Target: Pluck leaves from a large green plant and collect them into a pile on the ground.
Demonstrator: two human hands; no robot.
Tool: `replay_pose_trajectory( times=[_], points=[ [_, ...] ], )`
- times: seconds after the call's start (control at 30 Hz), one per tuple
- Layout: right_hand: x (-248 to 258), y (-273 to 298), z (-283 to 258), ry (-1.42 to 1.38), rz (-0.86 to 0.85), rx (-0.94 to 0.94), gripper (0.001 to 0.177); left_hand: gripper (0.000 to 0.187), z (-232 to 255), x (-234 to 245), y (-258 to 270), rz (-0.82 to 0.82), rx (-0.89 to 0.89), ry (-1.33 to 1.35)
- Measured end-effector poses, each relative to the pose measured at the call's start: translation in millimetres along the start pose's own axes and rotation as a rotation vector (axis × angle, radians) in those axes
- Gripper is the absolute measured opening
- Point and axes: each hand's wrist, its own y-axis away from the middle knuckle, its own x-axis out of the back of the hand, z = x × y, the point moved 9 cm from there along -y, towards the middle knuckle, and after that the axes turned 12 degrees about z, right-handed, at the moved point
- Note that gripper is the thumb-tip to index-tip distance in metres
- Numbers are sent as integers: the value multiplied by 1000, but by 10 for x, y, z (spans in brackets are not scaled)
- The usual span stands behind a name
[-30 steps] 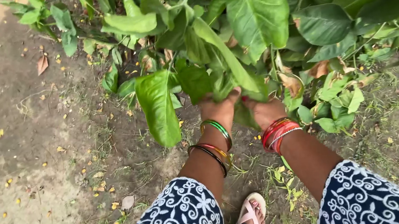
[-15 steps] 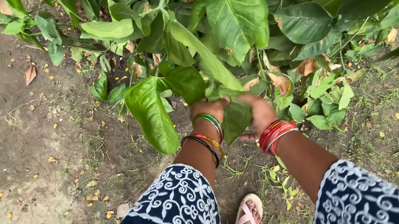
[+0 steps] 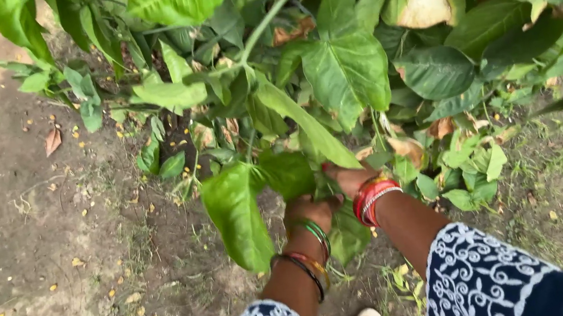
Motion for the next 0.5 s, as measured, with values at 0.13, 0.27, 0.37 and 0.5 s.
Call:
replay_pose_trajectory(
  times=[0.13,0.27,0.37,0.5],
  points=[
    [-105,304,-294,60,-133,130,69,41,-88,41,-4,68,7,64],
    [-125,95,-67,-35,-21,-73,74,43,162,122,103,30,-27,-101],
    [-184,-219,164,26,8,-100,79,40,316,227,169,87,-54,-203],
    [-275,-431,113,258,-6,83,75,35,415,182,-154,262,-261,109]
  ],
)
